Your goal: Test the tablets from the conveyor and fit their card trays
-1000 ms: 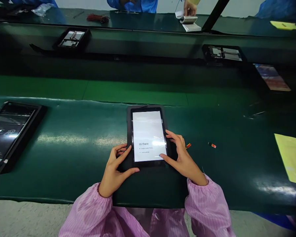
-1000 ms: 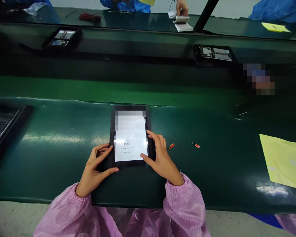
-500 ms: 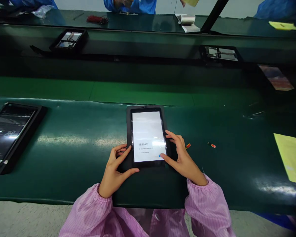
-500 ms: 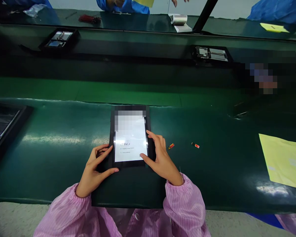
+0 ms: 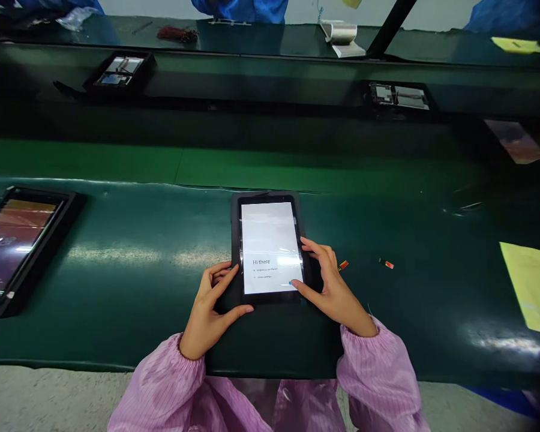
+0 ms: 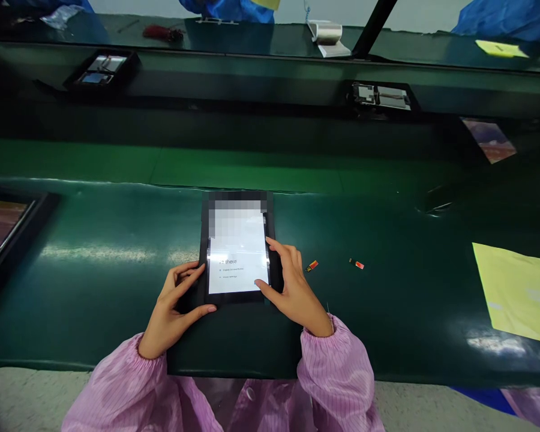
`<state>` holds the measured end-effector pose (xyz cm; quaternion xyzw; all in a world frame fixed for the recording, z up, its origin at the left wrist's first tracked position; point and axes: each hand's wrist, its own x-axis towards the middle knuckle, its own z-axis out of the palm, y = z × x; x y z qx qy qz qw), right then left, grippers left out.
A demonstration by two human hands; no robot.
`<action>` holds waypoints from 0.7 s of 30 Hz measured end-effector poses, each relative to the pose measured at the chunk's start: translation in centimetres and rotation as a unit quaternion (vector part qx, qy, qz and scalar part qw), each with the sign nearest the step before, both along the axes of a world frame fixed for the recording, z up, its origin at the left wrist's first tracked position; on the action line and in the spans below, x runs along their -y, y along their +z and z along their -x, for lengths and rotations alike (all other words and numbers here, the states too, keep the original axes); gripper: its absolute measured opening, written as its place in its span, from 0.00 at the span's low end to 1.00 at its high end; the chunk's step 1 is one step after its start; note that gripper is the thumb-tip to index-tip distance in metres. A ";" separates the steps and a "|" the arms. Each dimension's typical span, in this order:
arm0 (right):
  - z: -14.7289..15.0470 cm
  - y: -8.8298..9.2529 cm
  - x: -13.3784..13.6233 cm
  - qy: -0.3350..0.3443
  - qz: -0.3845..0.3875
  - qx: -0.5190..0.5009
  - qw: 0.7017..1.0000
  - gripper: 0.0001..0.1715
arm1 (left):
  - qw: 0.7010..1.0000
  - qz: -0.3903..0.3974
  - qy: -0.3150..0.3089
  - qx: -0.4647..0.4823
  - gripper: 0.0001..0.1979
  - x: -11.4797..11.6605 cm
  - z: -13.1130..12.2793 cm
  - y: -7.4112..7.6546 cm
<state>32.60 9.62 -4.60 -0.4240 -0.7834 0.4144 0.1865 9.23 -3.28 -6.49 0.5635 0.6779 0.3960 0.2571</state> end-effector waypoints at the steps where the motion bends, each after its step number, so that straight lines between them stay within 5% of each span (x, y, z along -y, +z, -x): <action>1: 0.0 0.0 0.0 0.000 -0.002 0.003 1.000 0.41 | 1.000 0.000 -0.001 0.001 0.33 0.0 0.0 0.0; 21: 0.1 0.0 0.1 -0.003 -0.012 -0.006 1.000 0.39 | 1.000 -0.006 -0.009 0.008 0.34 0.0 0.1 -0.1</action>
